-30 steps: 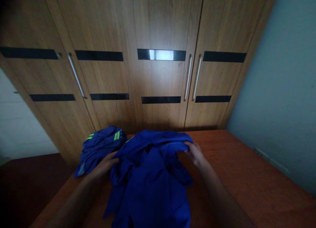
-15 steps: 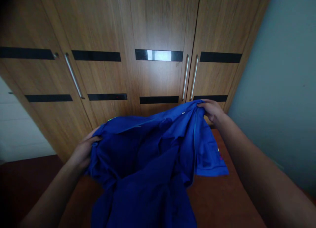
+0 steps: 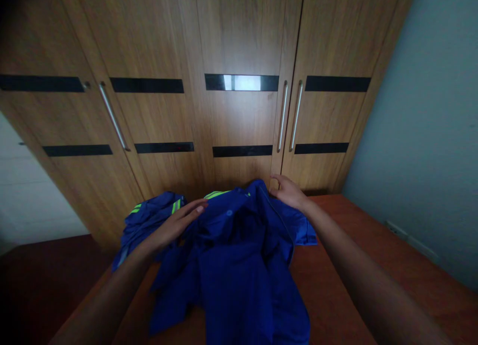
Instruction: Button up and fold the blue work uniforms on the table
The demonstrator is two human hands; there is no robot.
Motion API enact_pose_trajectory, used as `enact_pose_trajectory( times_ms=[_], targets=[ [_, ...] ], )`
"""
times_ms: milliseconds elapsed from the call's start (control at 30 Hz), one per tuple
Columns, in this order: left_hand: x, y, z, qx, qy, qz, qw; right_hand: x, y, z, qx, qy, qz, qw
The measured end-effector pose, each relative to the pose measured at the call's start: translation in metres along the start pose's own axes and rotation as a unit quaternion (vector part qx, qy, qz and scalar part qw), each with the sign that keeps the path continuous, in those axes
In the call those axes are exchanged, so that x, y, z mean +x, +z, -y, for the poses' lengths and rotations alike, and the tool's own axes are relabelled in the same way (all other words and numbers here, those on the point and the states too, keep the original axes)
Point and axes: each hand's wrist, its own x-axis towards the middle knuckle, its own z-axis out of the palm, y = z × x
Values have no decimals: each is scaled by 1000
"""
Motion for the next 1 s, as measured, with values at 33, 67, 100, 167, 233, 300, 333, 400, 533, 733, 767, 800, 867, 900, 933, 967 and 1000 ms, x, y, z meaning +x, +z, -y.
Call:
enact_pose_trajectory(
  times_ms=[33,67,100,167,233,300,333,400,533,733,767,800,867,900,933,967,1000],
  targets=[
    [-7,-4,14,23,-8,-13,1000,-17,2,-16,-2,25,-5,1000],
    [-16,-9,29,46,-17,-30,998,-36,3,-32,-5,52,-13,999],
    [-25,-14,43,75,-30,-38,996,-56,3,-47,-20,82,-26,996],
    [-47,-24,66,137,-61,-47,988,-95,4,-72,-73,131,-40,988],
    [-69,-30,82,186,-86,-45,978,-131,8,-86,-99,156,-9,983],
    [-90,-31,91,210,-108,-24,972,-161,17,-87,-104,161,63,980],
    [-98,-29,94,216,-117,-15,969,-172,22,-82,-97,159,86,979],
    [-109,-23,96,228,-126,-11,965,-186,35,-67,-59,157,105,980],
    [-113,-3,92,261,-108,-7,959,-191,62,-29,109,120,104,981],
    [-103,24,79,274,-57,44,959,-186,99,13,359,156,62,918],
    [-102,25,78,265,-51,39,962,-185,103,17,381,153,57,910],
    [-102,24,78,256,-49,29,965,-184,105,20,396,145,51,905],
    [-101,18,79,233,-55,-12,971,-181,103,18,395,134,35,908],
    [-100,13,80,217,-62,-43,973,-180,97,14,374,137,26,917],
    [-100,6,80,198,-69,-77,975,-178,88,7,339,145,18,929],
    [-99,-3,79,174,-77,-113,975,-176,74,-1,295,155,11,943],
    [-99,-12,77,144,-84,-147,975,-173,58,-10,251,171,0,953]
  ],
)
